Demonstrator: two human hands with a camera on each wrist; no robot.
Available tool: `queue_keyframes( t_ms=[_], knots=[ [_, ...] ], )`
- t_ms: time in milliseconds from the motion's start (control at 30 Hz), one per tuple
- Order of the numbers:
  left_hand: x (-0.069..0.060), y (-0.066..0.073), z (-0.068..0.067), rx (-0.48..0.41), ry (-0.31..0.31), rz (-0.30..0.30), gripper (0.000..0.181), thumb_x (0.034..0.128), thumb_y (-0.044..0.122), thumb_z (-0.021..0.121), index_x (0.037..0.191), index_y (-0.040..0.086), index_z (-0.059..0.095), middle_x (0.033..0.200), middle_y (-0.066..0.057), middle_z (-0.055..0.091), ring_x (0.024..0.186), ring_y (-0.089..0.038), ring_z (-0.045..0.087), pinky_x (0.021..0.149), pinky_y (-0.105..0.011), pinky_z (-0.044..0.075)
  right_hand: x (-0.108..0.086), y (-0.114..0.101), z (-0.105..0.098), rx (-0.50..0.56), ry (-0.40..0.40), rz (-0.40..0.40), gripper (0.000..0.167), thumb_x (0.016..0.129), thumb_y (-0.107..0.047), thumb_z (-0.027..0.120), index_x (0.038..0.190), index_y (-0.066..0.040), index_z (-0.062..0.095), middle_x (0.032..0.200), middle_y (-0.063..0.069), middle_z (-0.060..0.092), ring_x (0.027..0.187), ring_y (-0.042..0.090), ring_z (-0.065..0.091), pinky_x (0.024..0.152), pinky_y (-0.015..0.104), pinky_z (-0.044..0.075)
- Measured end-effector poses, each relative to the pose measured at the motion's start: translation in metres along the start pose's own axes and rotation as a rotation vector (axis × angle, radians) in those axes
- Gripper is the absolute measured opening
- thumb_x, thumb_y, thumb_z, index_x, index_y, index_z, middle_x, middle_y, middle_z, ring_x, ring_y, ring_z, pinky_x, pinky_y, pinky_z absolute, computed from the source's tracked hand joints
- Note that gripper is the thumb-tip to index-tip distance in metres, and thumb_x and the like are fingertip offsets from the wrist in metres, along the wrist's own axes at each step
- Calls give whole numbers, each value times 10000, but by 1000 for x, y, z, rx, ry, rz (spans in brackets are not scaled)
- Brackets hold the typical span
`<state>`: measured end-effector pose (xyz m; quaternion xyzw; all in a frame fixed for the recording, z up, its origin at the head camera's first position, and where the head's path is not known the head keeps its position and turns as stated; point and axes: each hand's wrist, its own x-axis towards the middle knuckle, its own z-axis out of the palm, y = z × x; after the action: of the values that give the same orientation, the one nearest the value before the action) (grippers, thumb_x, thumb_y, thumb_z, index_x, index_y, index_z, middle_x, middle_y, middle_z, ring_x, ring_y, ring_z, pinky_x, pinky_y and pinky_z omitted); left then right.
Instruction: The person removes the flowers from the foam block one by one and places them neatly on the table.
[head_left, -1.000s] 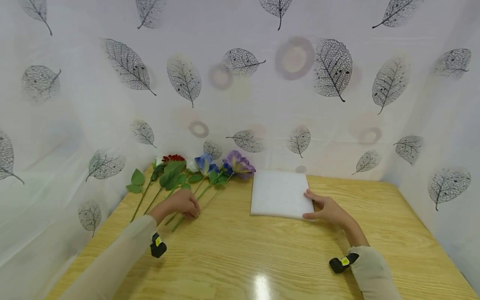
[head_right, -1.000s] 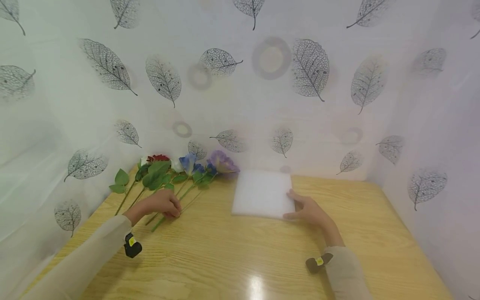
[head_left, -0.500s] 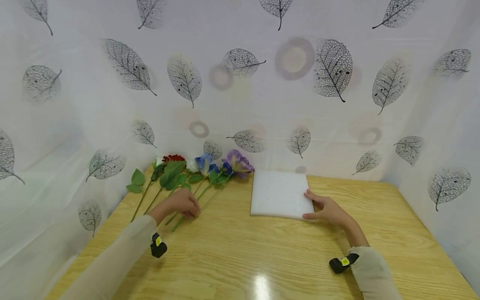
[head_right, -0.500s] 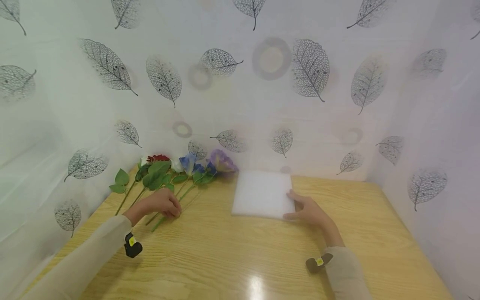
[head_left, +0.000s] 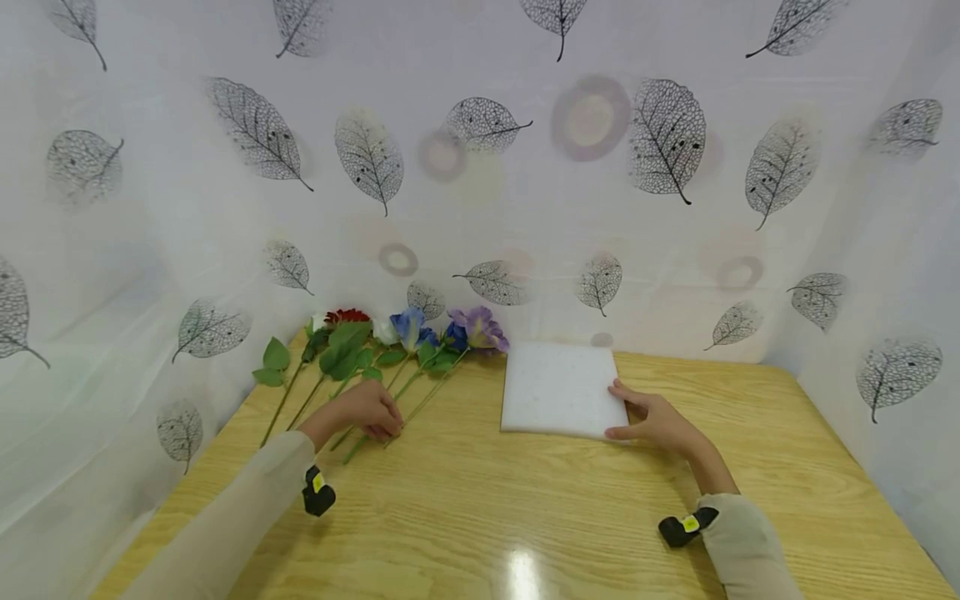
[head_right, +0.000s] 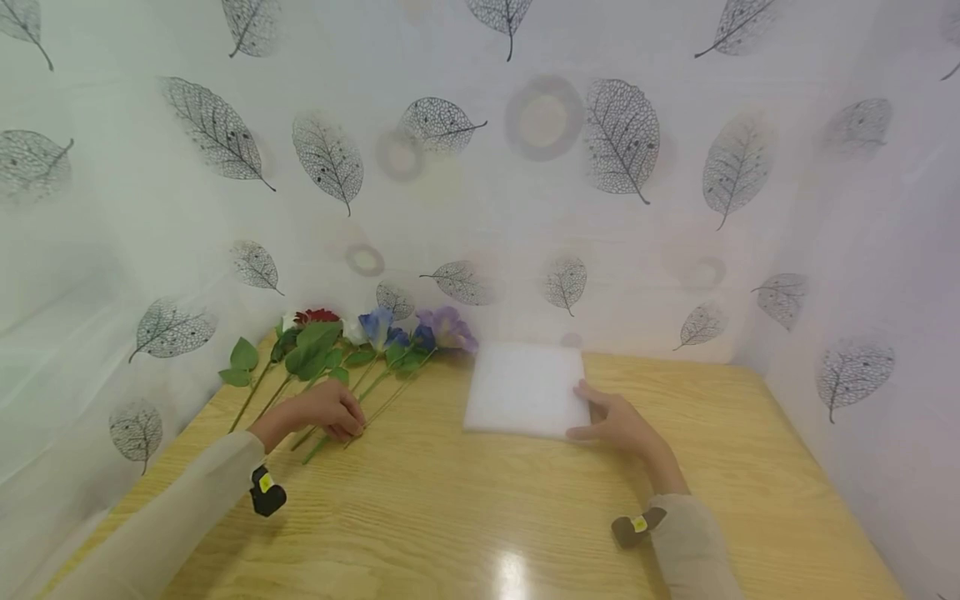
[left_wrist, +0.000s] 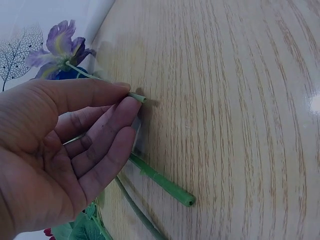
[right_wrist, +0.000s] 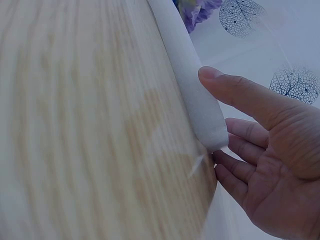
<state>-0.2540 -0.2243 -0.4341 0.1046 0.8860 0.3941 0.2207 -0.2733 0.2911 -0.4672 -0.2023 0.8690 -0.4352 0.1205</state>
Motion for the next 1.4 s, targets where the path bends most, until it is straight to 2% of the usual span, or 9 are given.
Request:
queue_keyframes(
  t_ms=[100,233,333,567,833,933,1067,1167,1400],
  knots=[
    [0,0,0,-4,-1,-3,116,878,48,755,961,-25,792,815,-109,776,673,-166,726,661,-361,629,1,2,0,-7,-2,1,910,854,-253,840,1555,38,339,1651,281,165,1508,449,231,1167,456,301],
    [-1,2,0,6,-5,-13,113,877,53,760,960,-16,792,811,-100,776,672,-158,723,661,-359,629,2,6,0,-4,4,16,928,845,-281,847,1563,17,340,1663,248,163,1518,413,219,1136,193,335],
    [-2,3,0,17,-14,-13,109,878,57,761,958,-10,793,806,-95,775,665,-150,719,656,-353,626,3,8,0,-4,6,22,931,841,-287,849,1563,12,344,1665,240,166,1521,403,220,1090,98,309],
    [-2,4,1,29,-30,-18,108,887,65,752,961,-6,789,802,-83,773,661,-134,709,650,-345,619,2,10,0,-6,4,18,919,845,-287,847,1561,9,353,1664,242,172,1526,408,217,1169,359,303],
    [0,5,1,43,-55,-48,102,890,74,750,963,5,768,806,-79,764,660,-137,695,651,-350,613,2,7,1,8,-1,21,930,846,-288,846,1562,19,340,1665,247,162,1525,419,201,1119,141,320],
    [0,6,1,39,-60,-63,89,887,64,750,953,6,761,807,-85,760,662,-144,695,650,-350,612,2,5,1,6,-3,23,920,852,-282,841,1563,18,340,1664,247,165,1523,425,203,1149,204,327],
    [0,7,1,25,-62,-82,78,882,57,755,941,6,749,812,-95,759,670,-161,709,662,-357,619,2,3,1,-2,-7,19,908,860,-268,835,1561,25,338,1658,261,166,1519,448,205,1180,404,296],
    [0,8,1,24,-62,-86,77,879,57,758,937,8,744,813,-97,760,672,-162,715,666,-358,623,2,2,1,10,-1,21,908,851,-253,842,1556,29,345,1656,263,167,1521,442,206,1173,476,263],
    [1,6,2,46,-54,-80,61,883,52,756,929,13,751,795,-81,763,662,-142,712,656,-345,619,1,1,0,27,-8,18,907,856,-237,838,1561,28,332,1658,271,151,1521,444,209,1170,488,270]
  ],
)
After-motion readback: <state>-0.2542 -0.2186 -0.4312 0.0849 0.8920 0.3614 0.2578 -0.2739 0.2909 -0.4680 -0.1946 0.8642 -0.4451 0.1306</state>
